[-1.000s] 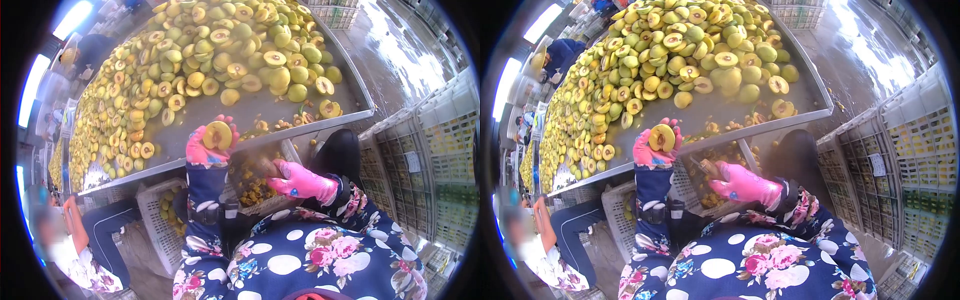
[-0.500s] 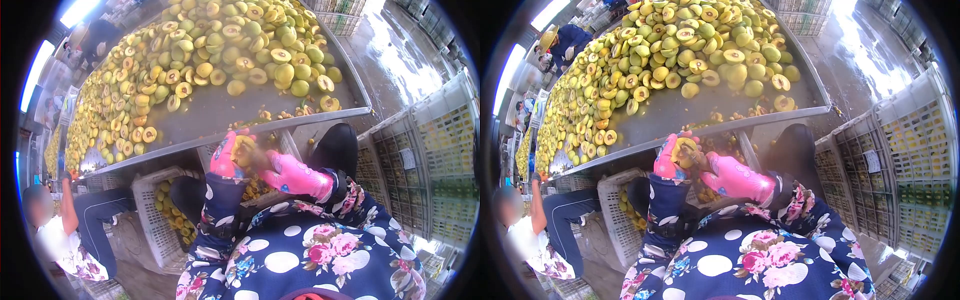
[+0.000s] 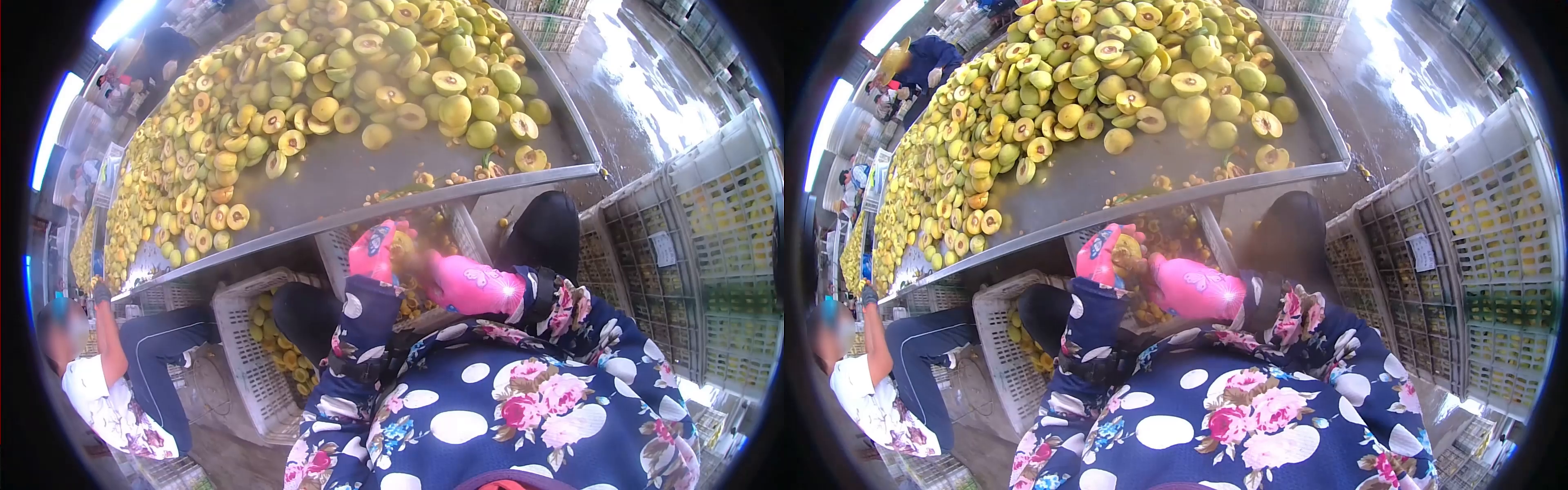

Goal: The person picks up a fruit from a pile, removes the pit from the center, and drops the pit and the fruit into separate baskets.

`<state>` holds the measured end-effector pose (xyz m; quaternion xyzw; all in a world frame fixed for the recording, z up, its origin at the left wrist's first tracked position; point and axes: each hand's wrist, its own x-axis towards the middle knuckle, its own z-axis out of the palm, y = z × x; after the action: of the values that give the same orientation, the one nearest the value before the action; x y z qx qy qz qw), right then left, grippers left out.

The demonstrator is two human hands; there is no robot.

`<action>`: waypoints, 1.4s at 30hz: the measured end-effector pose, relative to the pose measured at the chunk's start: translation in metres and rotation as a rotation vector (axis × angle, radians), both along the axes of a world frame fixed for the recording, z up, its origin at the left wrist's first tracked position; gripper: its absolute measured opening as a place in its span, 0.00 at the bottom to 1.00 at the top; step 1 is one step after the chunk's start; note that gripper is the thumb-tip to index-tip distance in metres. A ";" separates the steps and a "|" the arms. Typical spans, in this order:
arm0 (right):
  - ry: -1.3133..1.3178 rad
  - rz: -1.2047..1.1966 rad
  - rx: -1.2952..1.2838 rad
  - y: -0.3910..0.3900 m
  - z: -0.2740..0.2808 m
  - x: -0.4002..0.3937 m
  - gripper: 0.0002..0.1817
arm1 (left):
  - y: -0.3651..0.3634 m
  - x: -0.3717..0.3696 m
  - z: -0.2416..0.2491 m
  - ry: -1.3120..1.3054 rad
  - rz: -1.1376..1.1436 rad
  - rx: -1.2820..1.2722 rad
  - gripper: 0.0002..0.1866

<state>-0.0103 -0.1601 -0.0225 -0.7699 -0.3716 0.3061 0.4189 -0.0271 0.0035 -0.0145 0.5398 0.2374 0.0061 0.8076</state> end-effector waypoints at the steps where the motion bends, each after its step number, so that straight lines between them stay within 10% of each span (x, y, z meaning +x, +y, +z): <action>1: -0.064 0.000 -0.064 0.001 0.002 0.000 0.13 | 0.000 0.000 0.000 0.006 -0.013 -0.010 0.15; 12: 1.250 -0.007 0.268 -0.007 0.008 -0.002 0.12 | -0.002 -0.007 -0.033 -0.188 -0.055 -0.082 0.19; 18: 1.328 -0.030 0.354 -0.010 0.018 -0.009 0.12 | 0.010 -0.002 -0.037 -0.096 0.026 -0.942 0.21; 21: 1.249 0.038 0.264 -0.017 0.023 0.002 0.10 | 0.055 -0.010 -0.030 -0.288 0.159 -0.413 0.19; 24: 0.269 0.175 -0.415 -0.005 -0.044 0.001 0.13 | 0.125 -0.025 0.013 -0.173 0.455 0.242 0.12; 26: -0.220 0.482 -0.291 -0.031 -0.104 -0.008 0.13 | 0.200 -0.040 -0.003 -0.112 0.385 0.749 0.14; 28: 0.017 0.318 -0.386 -0.008 -0.077 -0.004 0.11 | 0.243 -0.053 0.010 0.260 0.081 1.606 0.22; 32: 0.140 0.122 -0.327 0.002 -0.074 0.003 0.14 | 0.300 0.009 0.025 0.379 -0.136 1.662 0.17; 35: 0.167 0.109 -0.271 0.005 -0.058 0.010 0.18 | 0.337 0.080 0.003 0.260 -0.067 0.598 0.13; 39: 0.294 -0.320 -0.109 0.011 -0.074 0.008 0.17 | 0.241 0.146 0.021 0.362 -0.004 0.838 0.14; 42: 0.166 0.150 -0.528 -0.004 -0.099 0.020 0.19 | 0.241 0.183 -0.016 0.445 -0.207 1.209 0.15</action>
<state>0.0098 -0.1640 -0.1214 -0.7949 -0.2993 0.4846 0.2089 0.1558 0.2446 -0.0302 0.9074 0.3004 -0.0512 0.2894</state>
